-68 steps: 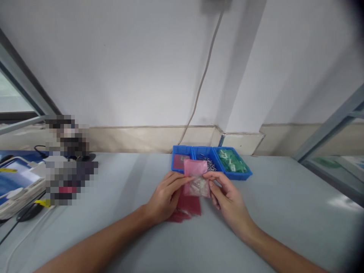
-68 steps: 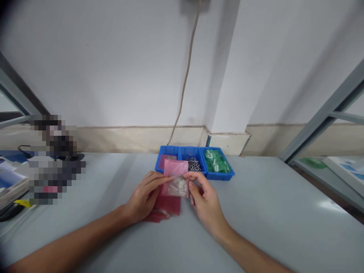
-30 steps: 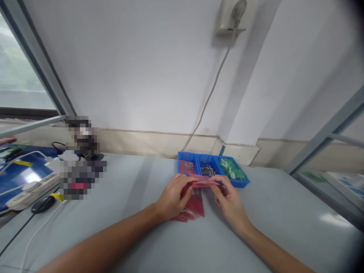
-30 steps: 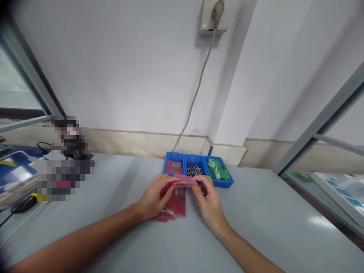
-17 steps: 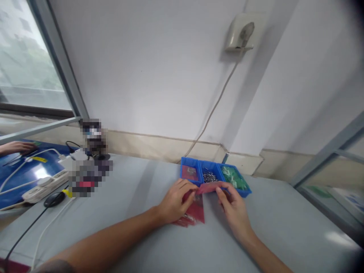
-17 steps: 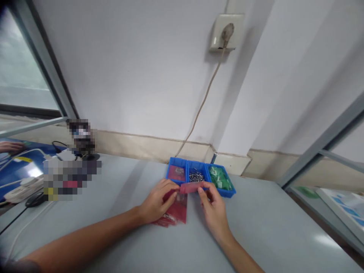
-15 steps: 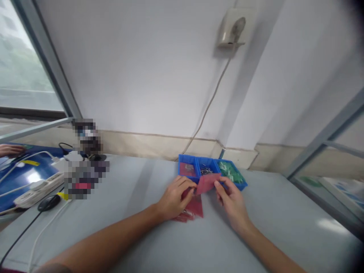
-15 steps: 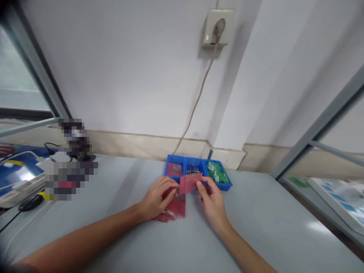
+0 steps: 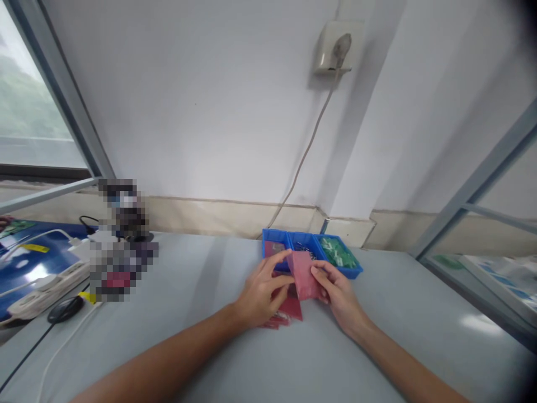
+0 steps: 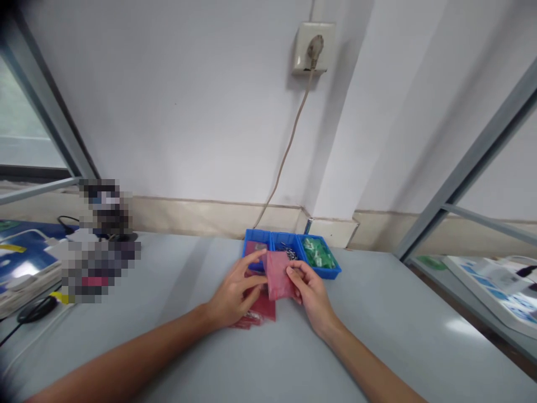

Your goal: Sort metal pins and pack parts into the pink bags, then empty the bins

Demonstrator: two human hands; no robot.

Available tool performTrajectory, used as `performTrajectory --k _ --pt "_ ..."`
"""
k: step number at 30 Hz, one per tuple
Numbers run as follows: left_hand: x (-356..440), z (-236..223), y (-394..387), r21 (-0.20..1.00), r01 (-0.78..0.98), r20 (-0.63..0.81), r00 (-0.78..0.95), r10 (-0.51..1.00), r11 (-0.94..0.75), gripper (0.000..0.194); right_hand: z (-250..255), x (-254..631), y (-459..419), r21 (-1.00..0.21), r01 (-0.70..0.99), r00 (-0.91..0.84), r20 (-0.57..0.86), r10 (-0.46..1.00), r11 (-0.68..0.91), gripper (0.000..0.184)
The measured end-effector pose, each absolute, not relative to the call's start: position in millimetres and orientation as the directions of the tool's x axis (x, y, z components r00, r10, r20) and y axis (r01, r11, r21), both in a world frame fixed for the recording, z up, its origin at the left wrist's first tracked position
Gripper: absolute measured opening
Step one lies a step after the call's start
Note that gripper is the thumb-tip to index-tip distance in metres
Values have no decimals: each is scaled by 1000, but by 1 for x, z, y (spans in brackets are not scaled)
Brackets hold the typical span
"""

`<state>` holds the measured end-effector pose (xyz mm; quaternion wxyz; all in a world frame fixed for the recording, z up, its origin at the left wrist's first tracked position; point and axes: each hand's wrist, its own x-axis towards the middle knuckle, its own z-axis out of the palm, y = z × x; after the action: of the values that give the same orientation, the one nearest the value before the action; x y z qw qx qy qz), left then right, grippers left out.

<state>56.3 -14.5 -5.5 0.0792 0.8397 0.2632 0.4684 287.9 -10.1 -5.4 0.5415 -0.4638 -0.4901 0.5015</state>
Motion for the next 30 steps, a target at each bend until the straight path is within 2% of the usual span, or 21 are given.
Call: performTrajectory --k 12,30 --pt "55 -3 -13 277 400 784 431 446 -874 30 -1 283 -13 -997 -61 4 50 999 50 50" --pt "57 -6 -16 359 398 756 407 513 -844 26 -2 284 -12 -997 -14 -24 72 997 71 39"
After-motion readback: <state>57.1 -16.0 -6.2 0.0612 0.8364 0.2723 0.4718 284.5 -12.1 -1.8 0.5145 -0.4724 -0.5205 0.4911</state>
